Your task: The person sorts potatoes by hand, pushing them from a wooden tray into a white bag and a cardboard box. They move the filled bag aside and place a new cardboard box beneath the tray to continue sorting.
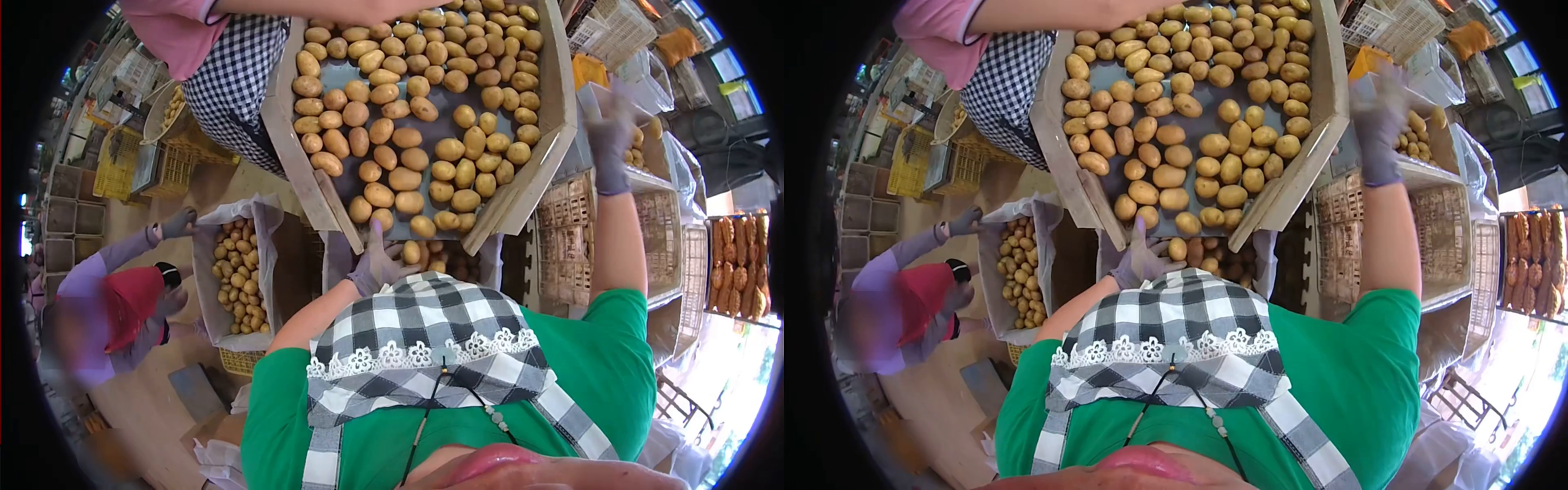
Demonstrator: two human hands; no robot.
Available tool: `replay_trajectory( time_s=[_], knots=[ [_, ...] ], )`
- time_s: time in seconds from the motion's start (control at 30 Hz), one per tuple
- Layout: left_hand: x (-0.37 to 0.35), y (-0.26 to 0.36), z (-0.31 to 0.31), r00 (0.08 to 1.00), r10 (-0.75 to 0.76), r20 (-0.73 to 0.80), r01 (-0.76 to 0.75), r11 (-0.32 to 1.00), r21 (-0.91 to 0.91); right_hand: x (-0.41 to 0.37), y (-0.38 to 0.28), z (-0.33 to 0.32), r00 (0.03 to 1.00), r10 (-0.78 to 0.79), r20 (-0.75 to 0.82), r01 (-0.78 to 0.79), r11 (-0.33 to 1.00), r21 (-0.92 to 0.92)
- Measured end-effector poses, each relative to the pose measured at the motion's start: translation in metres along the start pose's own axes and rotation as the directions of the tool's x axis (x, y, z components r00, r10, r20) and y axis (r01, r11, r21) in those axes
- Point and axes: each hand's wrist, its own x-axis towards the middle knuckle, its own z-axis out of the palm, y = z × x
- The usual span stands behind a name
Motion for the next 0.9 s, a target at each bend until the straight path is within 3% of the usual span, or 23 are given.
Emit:
replay_trajectory(
  time_s=[0.03, 0.07, 0.13, 0.17, 0.2, 0.27, 0.37, 0.47, 0.53, 0.57, 0.6, 0.63, 0.67, 0.7, 0.73, 0.77, 0.87, 0.9],
  knots=[
    [-0.002, 0.0, 0.008, 0.998, -0.04, -0.057, 0.035, 0.996, -0.076, 0.0, -0.043, 0.005, 0.994, -0.096, 0.044, 0.086, 0.978, 0.19],
    [0.0, -0.002, 0.006, 0.998, -0.033, -0.048, 0.032, 0.999, -0.039, -0.007, -0.079, 0.022, 0.971, -0.187, 0.146, 0.135, 0.942, 0.308],
    [0.004, -0.004, 0.004, 0.999, -0.019, -0.029, 0.019, 0.999, 0.032, -0.018, -0.155, 0.047, 0.882, -0.328, 0.338, 0.104, 0.836, 0.539],
    [0.002, -0.004, 0.006, 1.0, -0.014, -0.025, 0.014, 1.0, 0.018, -0.012, -0.199, 0.053, 0.595, -0.228, 0.771, -0.027, 0.953, 0.303],
    [0.003, -0.003, 0.004, 0.999, -0.032, 0.033, 0.031, 0.999, 0.036, -0.023, -0.224, 0.073, 0.424, -0.261, 0.868, 0.043, 0.962, 0.268],
    [0.008, -0.002, -0.003, 0.986, -0.075, 0.147, 0.064, 0.995, 0.08, -0.051, -0.252, 0.105, 0.253, -0.384, 0.888, 0.239, 0.914, 0.327],
    [0.016, -0.005, 0.001, 0.995, -0.037, 0.097, 0.047, 0.994, -0.101, -0.063, -0.267, 0.102, 0.295, -0.35, 0.889, 0.193, 0.933, 0.304],
    [0.019, -0.003, 0.003, 0.99, -0.016, 0.139, 0.038, 0.987, -0.156, -0.085, -0.249, 0.094, 0.424, -0.519, 0.743, 0.013, 0.823, 0.567],
    [0.022, -0.003, -0.001, 0.979, 0.0, 0.203, 0.032, 0.987, -0.155, -0.08, -0.255, 0.041, 0.577, -0.611, 0.542, 0.083, 0.704, 0.706],
    [0.018, -0.006, 0.008, 0.97, 0.079, 0.228, -0.061, 0.994, -0.085, -0.065, -0.25, 0.01, 0.639, -0.667, 0.383, 0.162, 0.604, 0.781],
    [0.017, -0.005, 0.009, 0.984, 0.039, 0.174, -0.018, 0.993, -0.12, -0.041, -0.24, -0.023, 0.682, -0.701, 0.208, 0.252, 0.493, 0.833],
    [0.017, -0.001, 0.008, 0.992, 0.002, 0.124, 0.018, 0.987, -0.158, -0.012, -0.224, -0.055, 0.712, -0.702, -0.02, 0.483, 0.469, 0.74],
    [0.017, 0.001, 0.008, 0.997, -0.035, 0.076, 0.049, 0.979, -0.195, 0.02, -0.207, -0.076, 0.711, -0.676, -0.196, 0.611, 0.455, 0.648],
    [0.008, 0.003, 0.022, 0.999, -0.036, 0.02, 0.039, 0.971, -0.234, 0.047, -0.178, -0.082, 0.784, -0.575, -0.233, 0.602, 0.615, 0.509],
    [0.011, 0.003, 0.019, 0.997, -0.02, 0.072, 0.034, 0.98, -0.198, 0.073, -0.149, -0.088, 0.844, -0.465, -0.266, 0.535, 0.76, 0.369],
    [0.013, 0.001, 0.008, 0.993, -0.012, 0.119, 0.031, 0.987, -0.161, 0.098, -0.12, -0.081, 0.893, -0.208, -0.4, 0.342, 0.89, 0.302],
    [0.019, 0.003, -0.003, 0.987, -0.016, 0.158, 0.047, 0.98, -0.194, 0.092, -0.022, -0.004, 0.924, -0.188, -0.333, 0.166, 0.982, -0.096],
    [0.02, 0.001, -0.003, 0.985, 0.004, 0.172, 0.03, 0.981, -0.194, 0.071, -0.019, 0.017, 0.964, -0.18, -0.198, 0.179, 0.984, -0.022]
  ],
)
